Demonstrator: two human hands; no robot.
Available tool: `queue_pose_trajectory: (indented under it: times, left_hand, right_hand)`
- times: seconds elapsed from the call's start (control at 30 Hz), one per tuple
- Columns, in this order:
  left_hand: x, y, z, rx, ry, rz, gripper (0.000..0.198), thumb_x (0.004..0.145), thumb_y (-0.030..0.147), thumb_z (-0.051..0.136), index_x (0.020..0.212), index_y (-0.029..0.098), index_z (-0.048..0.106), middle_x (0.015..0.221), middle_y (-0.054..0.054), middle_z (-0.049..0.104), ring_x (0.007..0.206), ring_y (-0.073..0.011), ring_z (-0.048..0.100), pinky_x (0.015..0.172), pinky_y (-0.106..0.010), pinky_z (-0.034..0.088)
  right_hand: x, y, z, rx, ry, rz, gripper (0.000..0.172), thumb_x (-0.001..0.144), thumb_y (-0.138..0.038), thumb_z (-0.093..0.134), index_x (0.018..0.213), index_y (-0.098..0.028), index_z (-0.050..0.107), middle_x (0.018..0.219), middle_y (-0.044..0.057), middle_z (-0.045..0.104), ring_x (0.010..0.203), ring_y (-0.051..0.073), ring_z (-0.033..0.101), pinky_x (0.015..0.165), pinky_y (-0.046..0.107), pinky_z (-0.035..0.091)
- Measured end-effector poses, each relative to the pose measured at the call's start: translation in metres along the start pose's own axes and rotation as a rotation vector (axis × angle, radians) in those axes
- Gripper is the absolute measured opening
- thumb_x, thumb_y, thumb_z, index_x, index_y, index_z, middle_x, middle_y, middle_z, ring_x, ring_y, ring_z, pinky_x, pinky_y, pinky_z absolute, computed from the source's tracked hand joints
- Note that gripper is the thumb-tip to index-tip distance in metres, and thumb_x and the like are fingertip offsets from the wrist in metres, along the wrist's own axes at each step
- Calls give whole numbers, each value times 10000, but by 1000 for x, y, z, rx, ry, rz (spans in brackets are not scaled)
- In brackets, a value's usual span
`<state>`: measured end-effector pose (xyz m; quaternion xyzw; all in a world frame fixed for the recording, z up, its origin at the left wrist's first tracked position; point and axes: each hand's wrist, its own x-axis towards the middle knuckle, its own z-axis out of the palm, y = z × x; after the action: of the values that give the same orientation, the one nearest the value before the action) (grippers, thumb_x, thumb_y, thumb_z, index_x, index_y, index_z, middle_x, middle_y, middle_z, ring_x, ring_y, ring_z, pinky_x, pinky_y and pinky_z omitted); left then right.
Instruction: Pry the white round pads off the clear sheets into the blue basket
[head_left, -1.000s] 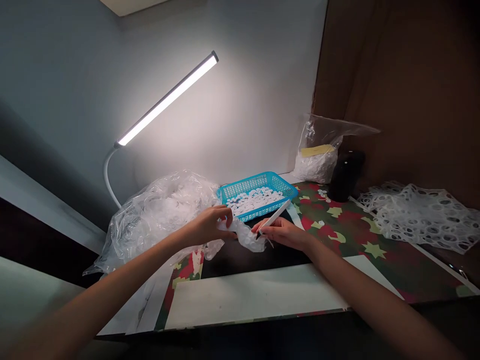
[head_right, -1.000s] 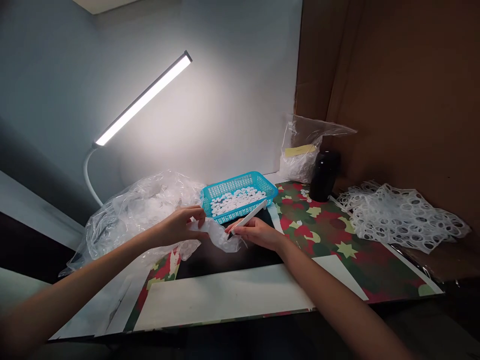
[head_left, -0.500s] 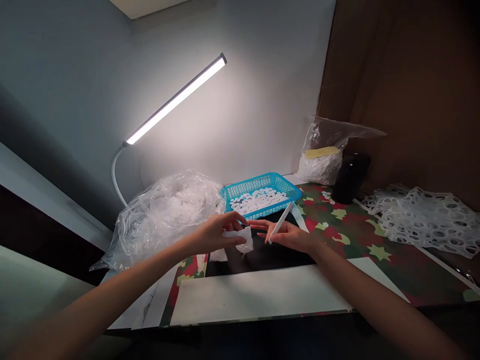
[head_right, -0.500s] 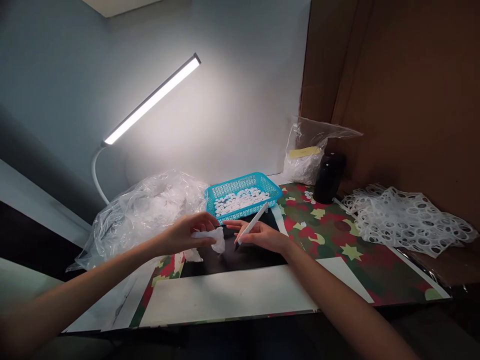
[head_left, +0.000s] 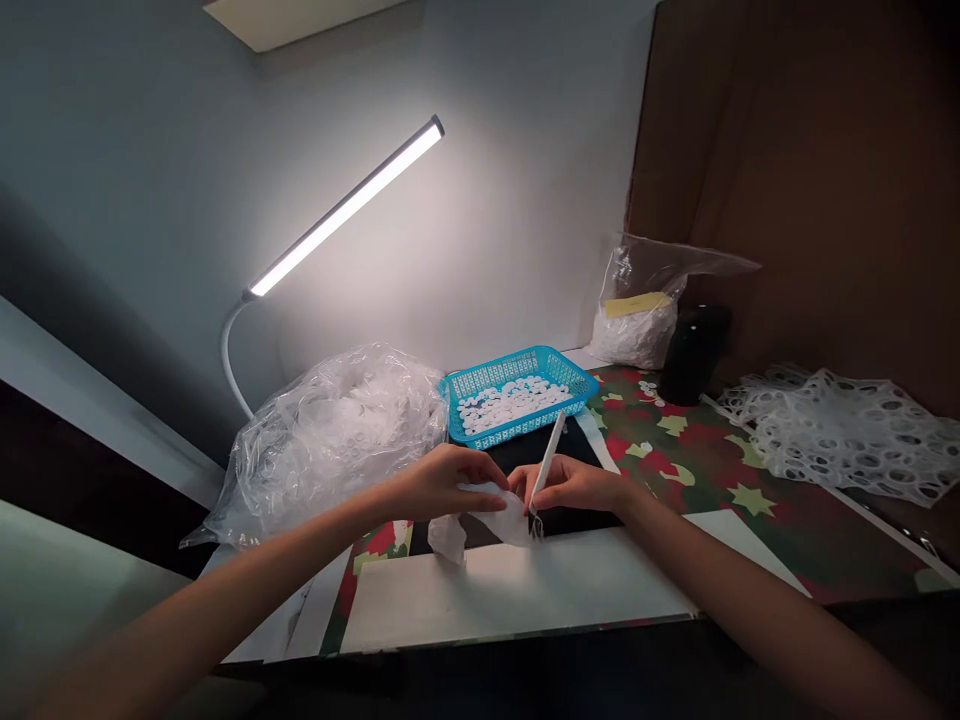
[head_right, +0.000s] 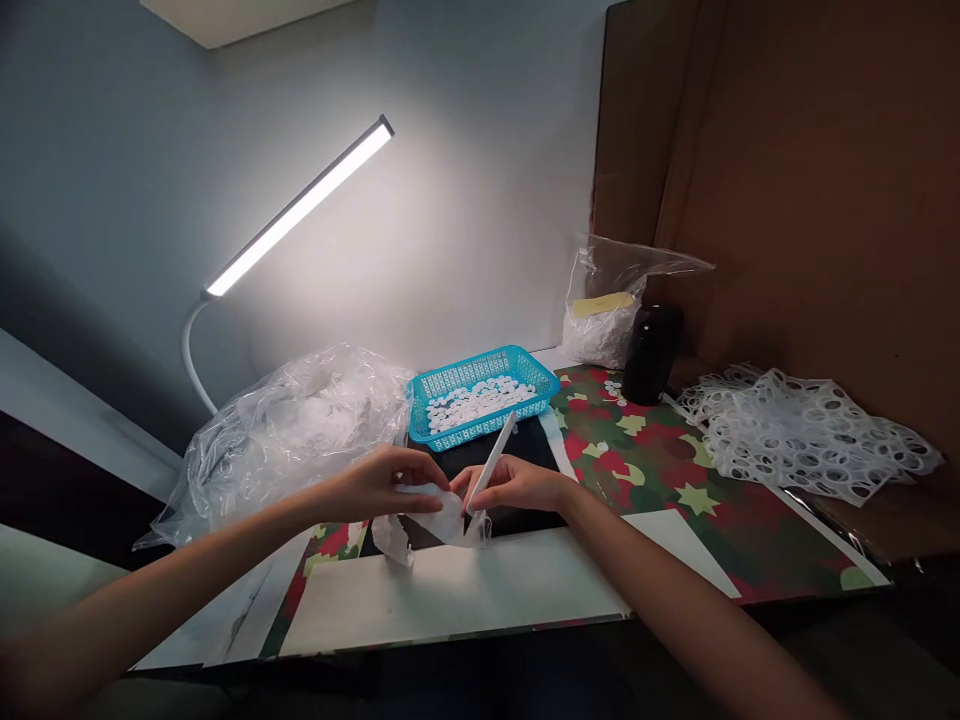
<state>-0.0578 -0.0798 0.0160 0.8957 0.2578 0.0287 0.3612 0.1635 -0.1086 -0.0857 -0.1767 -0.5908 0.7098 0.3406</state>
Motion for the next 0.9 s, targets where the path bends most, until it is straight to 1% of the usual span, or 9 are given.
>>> queue_pose_trajectory:
  times: [0.1, 0.27, 0.4, 0.53, 0.6, 0.67, 0.73, 0.8, 0.9]
  left_hand:
    - [1, -3, -1, 2, 51, 0, 273, 790, 398, 609, 987, 215, 656, 923, -15, 663, 807, -133, 582, 662, -226, 435]
    - [3, -12, -4, 59, 242, -93, 291, 778, 450, 600, 894, 192, 666, 788, -16, 650, 723, -131, 579, 623, -233, 437]
    - [4, -16, -5, -5, 281, -115, 290, 760, 456, 614, 809, 171, 634, 820, -19, 661, 711, -126, 585, 646, -249, 455]
    - [3, -18, -6, 1, 295, -136, 251, 761, 424, 617, 768, 173, 625, 788, -18, 650, 735, -144, 601, 637, -257, 468]
    - [3, -19, -7, 23, 310, -109, 218, 751, 396, 633, 739, 178, 636, 830, -27, 641, 786, -151, 598, 680, -271, 485]
    - [3, -19, -9, 64, 321, -53, 175, 738, 353, 656, 710, 181, 652, 892, -35, 623, 824, -147, 589, 751, -286, 486]
    - [3, -19, -10, 109, 314, -1, 125, 727, 306, 675, 694, 186, 666, 919, -32, 611, 822, -137, 583, 790, -291, 470]
    - [2, -19, -12, 149, 295, 50, 93, 730, 274, 680, 693, 190, 668, 914, -23, 615, 802, -128, 582, 783, -283, 457]
    - [0, -16, -12, 174, 274, 122, 91, 759, 266, 663, 726, 184, 640, 891, -14, 629, 801, -122, 586, 765, -266, 449]
  right_hand:
    - [1, -1, 1, -35, 57, 4, 157, 738, -289, 709, 804, -147, 717, 1040, 48, 583, 842, 131, 557, 789, 284, 440]
    - [4, 1, -1, -90, 176, -1, 187, 747, -303, 704, 845, -145, 702, 931, 33, 601, 774, 120, 552, 722, 261, 432]
    - [7, 6, -4, -115, 278, -27, 250, 761, -364, 681, 870, -139, 701, 851, 25, 620, 769, 130, 545, 714, 258, 419]
    - [8, 6, -5, -120, 307, -30, 252, 743, -361, 697, 845, -131, 714, 830, 35, 643, 781, 148, 554, 743, 278, 420]
    - [7, 6, -5, -109, 315, -37, 236, 734, -347, 708, 826, -130, 719, 851, 42, 655, 810, 154, 557, 767, 280, 416]
    - [6, 5, -7, -84, 334, -50, 230, 728, -345, 715, 817, -133, 721, 861, 41, 655, 812, 149, 553, 751, 266, 415]
    - [4, 5, -10, -45, 357, -61, 235, 727, -353, 716, 831, -141, 719, 829, 30, 645, 747, 125, 542, 674, 238, 411]
    - [2, 4, -13, -1, 367, -62, 241, 726, -360, 717, 844, -149, 717, 780, 19, 629, 664, 99, 522, 588, 215, 389]
    - [-1, 3, -15, 62, 359, -60, 243, 717, -363, 726, 834, -151, 715, 756, 19, 618, 615, 87, 513, 529, 201, 368]
